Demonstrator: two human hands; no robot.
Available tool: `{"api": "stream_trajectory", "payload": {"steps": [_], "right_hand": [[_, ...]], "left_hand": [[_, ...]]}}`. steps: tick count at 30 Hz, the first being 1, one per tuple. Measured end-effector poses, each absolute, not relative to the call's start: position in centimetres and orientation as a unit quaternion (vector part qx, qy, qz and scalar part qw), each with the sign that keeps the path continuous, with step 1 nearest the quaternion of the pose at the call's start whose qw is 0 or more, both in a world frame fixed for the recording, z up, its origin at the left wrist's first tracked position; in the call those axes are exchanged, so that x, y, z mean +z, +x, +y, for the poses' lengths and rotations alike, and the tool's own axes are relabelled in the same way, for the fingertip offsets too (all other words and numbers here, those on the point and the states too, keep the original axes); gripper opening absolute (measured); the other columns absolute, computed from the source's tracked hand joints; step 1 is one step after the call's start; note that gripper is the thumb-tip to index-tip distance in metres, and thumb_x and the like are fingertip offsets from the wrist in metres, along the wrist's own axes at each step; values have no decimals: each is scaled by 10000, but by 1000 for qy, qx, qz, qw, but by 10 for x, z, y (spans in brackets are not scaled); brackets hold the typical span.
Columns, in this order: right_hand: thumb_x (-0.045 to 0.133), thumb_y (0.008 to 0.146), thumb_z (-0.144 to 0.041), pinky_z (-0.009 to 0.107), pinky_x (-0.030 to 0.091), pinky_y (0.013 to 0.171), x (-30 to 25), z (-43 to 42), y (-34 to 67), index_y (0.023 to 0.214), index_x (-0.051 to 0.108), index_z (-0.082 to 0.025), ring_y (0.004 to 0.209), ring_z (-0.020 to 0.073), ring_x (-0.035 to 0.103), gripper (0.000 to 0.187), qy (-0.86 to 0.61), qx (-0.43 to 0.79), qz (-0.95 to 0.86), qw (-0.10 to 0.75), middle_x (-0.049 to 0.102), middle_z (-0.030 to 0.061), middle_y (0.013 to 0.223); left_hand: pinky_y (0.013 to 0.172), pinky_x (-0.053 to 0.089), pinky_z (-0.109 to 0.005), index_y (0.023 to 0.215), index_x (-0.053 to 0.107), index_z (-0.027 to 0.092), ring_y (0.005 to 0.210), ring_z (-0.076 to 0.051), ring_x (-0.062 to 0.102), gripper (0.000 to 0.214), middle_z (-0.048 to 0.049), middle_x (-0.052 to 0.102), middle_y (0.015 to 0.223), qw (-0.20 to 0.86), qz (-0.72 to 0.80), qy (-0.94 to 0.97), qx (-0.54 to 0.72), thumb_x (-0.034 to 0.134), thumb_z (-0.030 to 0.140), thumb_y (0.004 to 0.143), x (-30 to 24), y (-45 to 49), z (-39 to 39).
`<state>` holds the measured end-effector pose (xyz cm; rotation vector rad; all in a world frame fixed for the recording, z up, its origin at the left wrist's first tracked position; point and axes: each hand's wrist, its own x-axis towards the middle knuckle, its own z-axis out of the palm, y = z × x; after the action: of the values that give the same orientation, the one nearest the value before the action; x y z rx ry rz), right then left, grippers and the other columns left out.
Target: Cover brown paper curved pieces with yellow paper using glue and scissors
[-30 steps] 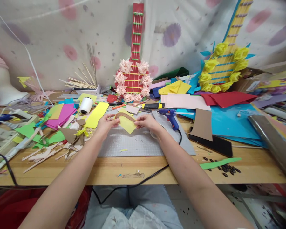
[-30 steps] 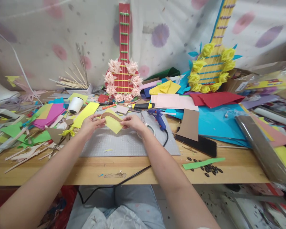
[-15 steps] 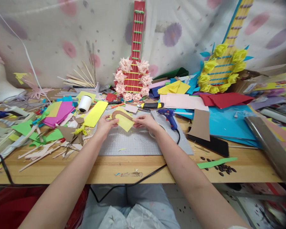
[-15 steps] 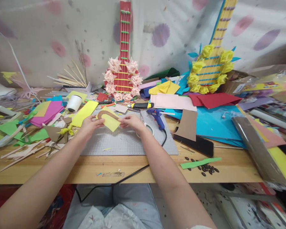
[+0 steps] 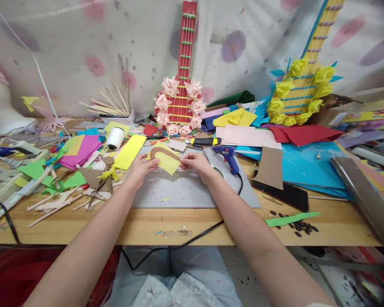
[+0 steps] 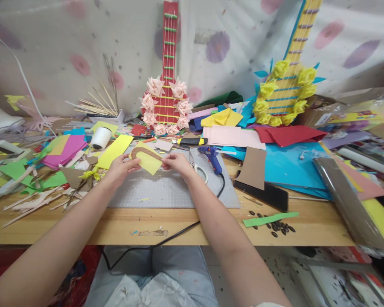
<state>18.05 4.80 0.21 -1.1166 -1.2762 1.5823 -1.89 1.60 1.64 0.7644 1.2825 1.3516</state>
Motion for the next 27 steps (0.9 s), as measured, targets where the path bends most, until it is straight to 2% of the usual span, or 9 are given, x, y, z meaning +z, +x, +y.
{"api": "stream_trajectory", "payload": {"steps": [3,7,12,18,23,27], "right_hand": [[709,646,-230,206,505,555,3,47,179,629,591,-137,497,78,591,151,-436,632,-500,401,654,14,569],[718,632,-250,211,505,577,5,42,174,640,607,-133,522,82,601,162,-423,643,-511,382,659,16,589],[727,616,-301,202,481,534,6,40,173,630,604,-127,492,78,576,213,-421,628,-552,353,640,12,568],[672,659,-421,207,491,583,4,42,176,745,623,-142,589,82,591,295,-397,638,-556,355,657,24,678],[729,579,-332,221,471,564,0,42,168,655,582,-143,531,82,556,252,-384,622,-576,365,614,-8,569],[661,651,-305,243,456,575,-4,45,168,648,556,-159,532,95,548,180,-412,563,-594,401,605,-9,571]], "left_hand": [[653,544,-333,892,480,147,703,-186,663,416,-87,677,844,578,509,299,563,750,160,576,19,-13,13],[695,528,-275,894,566,149,757,-163,653,356,-62,676,879,587,477,264,599,732,141,579,15,5,12],[647,514,-246,798,616,138,700,-153,633,308,-41,671,800,531,499,211,651,753,149,522,7,18,17],[635,496,-276,796,627,129,675,-164,618,415,-43,664,784,466,529,269,656,790,195,420,9,12,19],[644,491,-266,797,610,133,687,-153,611,414,-37,656,801,437,540,316,646,789,224,435,9,12,18],[648,502,-268,883,548,162,729,-154,627,432,-40,653,840,461,531,308,641,762,238,515,12,11,16]]}}
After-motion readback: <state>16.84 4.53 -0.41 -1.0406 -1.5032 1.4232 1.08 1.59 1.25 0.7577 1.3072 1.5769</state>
